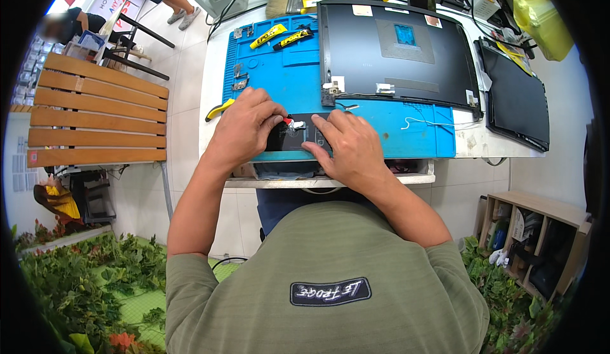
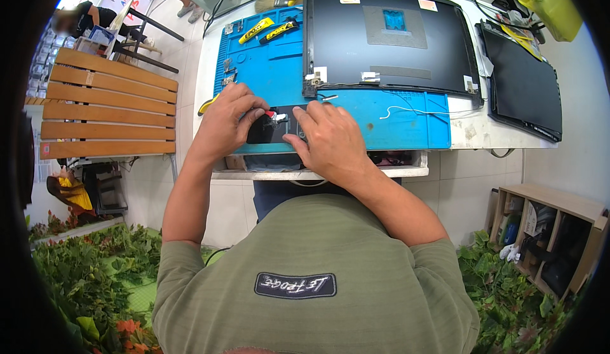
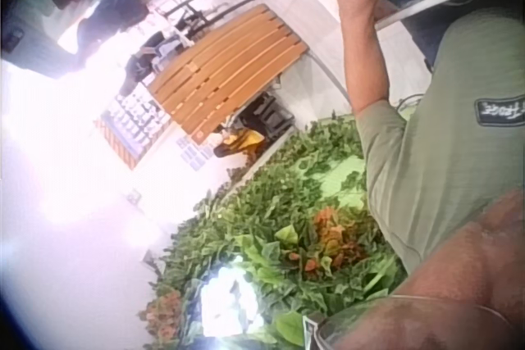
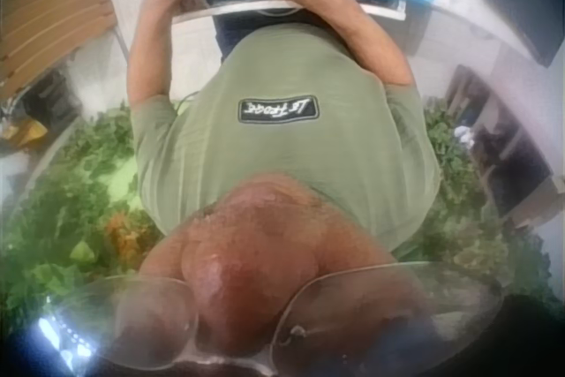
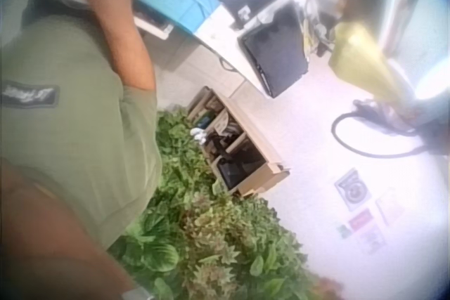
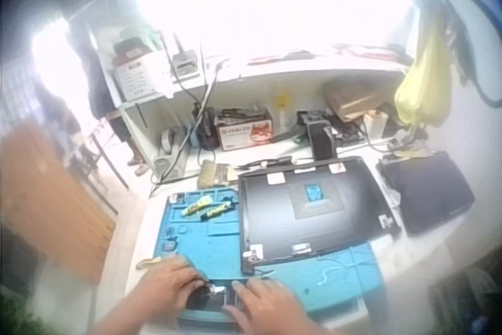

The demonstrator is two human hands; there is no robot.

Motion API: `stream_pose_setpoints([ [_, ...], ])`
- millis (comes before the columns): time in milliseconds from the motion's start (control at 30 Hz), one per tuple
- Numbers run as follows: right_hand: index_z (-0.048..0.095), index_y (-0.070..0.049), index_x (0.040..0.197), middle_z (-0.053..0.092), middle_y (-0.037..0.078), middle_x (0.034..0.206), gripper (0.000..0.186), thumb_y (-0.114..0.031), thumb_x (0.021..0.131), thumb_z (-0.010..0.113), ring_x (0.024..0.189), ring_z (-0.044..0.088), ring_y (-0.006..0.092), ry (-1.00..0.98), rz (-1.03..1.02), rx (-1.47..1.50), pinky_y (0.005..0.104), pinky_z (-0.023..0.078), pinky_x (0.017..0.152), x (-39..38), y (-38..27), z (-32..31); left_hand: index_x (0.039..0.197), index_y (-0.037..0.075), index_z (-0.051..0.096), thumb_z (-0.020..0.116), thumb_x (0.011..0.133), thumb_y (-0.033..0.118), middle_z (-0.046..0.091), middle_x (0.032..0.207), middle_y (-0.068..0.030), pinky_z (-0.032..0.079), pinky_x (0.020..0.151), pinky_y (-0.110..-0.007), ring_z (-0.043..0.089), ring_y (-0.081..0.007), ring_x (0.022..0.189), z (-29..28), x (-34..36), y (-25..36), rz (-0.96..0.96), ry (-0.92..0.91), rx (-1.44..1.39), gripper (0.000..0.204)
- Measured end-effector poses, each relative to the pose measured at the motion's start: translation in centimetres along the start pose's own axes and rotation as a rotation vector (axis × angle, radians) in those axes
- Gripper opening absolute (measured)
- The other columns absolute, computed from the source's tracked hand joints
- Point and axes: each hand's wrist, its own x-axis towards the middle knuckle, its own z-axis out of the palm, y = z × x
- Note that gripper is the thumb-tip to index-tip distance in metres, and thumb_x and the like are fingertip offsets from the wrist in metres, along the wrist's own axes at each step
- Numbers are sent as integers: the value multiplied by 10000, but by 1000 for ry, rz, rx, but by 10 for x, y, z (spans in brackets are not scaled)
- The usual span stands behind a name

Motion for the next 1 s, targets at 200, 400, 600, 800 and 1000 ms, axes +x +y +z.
stream_pose_setpoints([
  [200, 778, 17, 1334, 683, 138, 1079, 515, -320, 965, 903, 995, 698, 336, 12, -6, 7, 458, 540, 856, -1, 1, 2, 1082, 60, 821, 802, 1001, 50, 666, 1012, -104, 526, 934, -442, 619, -332, 1019, -3, 12, 2, 27, -135, -77, 84],
  [400, 778, 11, 1333, 683, 137, 1090, 509, -321, 968, 903, 1003, 697, 335, 5, 2, -2, 459, 540, 862, 0, 1, 1, 1075, 67, 820, 811, 995, 55, 662, 1024, -95, 526, 952, -439, 621, -331, 1035, -10, 14, -4, 21, -145, -50, 81],
  [600, 779, 4, 1332, 684, 133, 1090, 541, -368, 961, 909, 1012, 699, 336, -12, 6, -14, 458, 540, 864, -1, 2, 2, 1073, 81, 819, 827, 975, 60, 654, 1023, -82, 539, 958, -445, 630, -324, 1061, -4, 27, 2, 130, -211, -57, 101],
  [800, 775, 5, 1347, 690, 132, 1100, 594, -406, 943, 922, 1029, 702, 336, -36, 10, -6, 460, 548, 881, 0, 1, 0, 1065, 106, 830, 849, 955, 71, 669, 1015, -65, 551, 951, -439, 647, -314, 1054, -15, 28, -7, 159, -251, -64, 117],
  [1000, 796, -9, 1348, 691, 119, 1056, 626, -457, 931, 930, 967, 697, 329, -6, -4, -7, 456, 551, 853, 0, 3, 0, 1077, 96, 855, 853, 893, 15, 741, 1029, -51, 597, 856, -414, 700, -280, 977, -9, 0, 0, 197, 43, 61, 201],
])
